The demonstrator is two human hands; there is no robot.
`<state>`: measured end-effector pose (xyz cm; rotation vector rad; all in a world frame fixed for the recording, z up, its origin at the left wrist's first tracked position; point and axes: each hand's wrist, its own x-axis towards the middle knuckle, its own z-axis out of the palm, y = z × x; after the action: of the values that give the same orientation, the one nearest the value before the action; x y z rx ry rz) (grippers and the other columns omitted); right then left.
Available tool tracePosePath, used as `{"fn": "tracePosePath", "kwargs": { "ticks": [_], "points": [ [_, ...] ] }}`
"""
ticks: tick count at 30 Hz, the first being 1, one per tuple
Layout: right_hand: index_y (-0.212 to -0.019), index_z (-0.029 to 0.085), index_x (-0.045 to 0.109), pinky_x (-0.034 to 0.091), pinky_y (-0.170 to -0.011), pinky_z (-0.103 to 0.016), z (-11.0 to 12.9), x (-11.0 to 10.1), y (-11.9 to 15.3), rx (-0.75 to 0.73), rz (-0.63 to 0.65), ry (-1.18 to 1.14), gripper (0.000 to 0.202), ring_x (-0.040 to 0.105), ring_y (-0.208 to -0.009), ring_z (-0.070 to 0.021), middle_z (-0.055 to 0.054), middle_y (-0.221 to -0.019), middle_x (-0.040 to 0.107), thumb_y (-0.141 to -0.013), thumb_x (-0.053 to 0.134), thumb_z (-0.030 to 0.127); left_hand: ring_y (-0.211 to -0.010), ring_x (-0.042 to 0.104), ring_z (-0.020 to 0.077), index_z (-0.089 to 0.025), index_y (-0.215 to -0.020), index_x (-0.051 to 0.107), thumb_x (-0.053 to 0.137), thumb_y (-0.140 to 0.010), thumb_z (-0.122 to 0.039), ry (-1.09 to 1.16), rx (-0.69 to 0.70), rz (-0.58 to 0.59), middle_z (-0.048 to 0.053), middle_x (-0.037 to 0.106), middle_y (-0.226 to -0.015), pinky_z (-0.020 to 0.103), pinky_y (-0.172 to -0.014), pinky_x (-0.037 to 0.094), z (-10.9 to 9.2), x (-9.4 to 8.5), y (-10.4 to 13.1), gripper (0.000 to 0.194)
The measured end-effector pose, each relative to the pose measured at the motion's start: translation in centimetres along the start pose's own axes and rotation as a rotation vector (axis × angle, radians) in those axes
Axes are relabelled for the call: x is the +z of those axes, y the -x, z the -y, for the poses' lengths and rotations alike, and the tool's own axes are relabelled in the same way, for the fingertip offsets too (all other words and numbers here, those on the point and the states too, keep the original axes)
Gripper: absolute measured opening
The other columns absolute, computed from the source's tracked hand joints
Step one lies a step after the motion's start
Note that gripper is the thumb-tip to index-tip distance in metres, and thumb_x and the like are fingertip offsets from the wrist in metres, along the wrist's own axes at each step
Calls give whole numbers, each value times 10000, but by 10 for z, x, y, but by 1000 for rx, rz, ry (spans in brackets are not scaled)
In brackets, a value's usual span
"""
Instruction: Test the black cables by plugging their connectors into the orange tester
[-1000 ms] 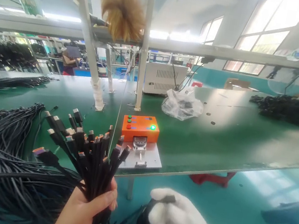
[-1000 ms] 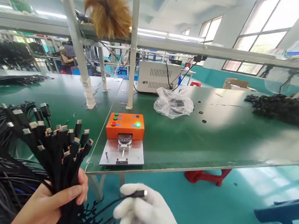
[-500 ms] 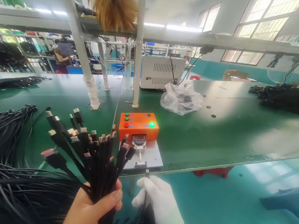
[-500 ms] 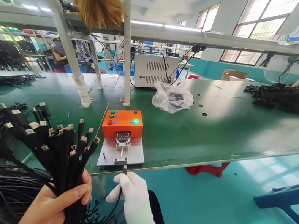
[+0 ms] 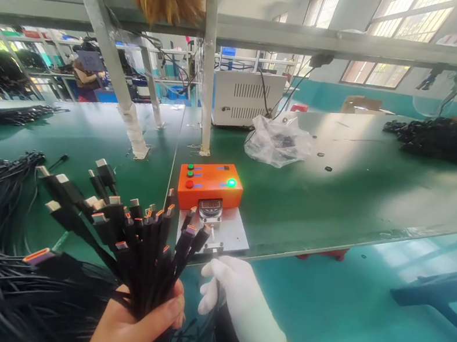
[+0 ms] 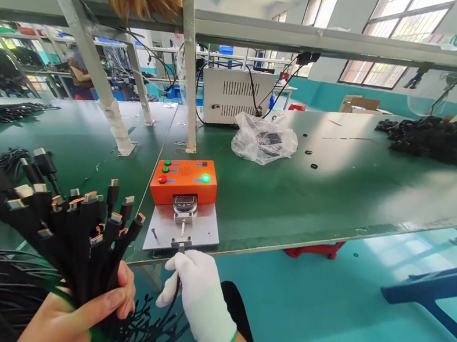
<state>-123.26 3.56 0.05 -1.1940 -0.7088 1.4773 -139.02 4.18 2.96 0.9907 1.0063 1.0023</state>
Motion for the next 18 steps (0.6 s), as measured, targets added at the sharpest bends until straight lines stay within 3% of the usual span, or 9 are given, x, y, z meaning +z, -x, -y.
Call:
{"fn": "tracePosePath", "kwargs": {
  "ticks": [11, 18],
  "points": [
    [-737, 149, 561, 473, -622, -304, -5, 0, -10, -34, 0, -4, 230, 542, -435, -141, 23, -374, 547, -820, 448, 331, -573, 580, 141, -210, -727, 708, 796, -686, -313, -56, 8, 6, -18, 650, -636, 241, -582, 482, 4, -3, 1, 141],
    [-727, 161, 548, 474, -615, -304, -2, 3, -12, -16, -35, 20, 215, 584, -505, -170, 7, -360, 542, -791, 448, 340, -567, 580, 149, -224, -764, 718, 783, -705, -321, -32, 22, 40, -17, 652, -632, 253, -583, 473, 4, -4, 0, 131]
  ]
}}
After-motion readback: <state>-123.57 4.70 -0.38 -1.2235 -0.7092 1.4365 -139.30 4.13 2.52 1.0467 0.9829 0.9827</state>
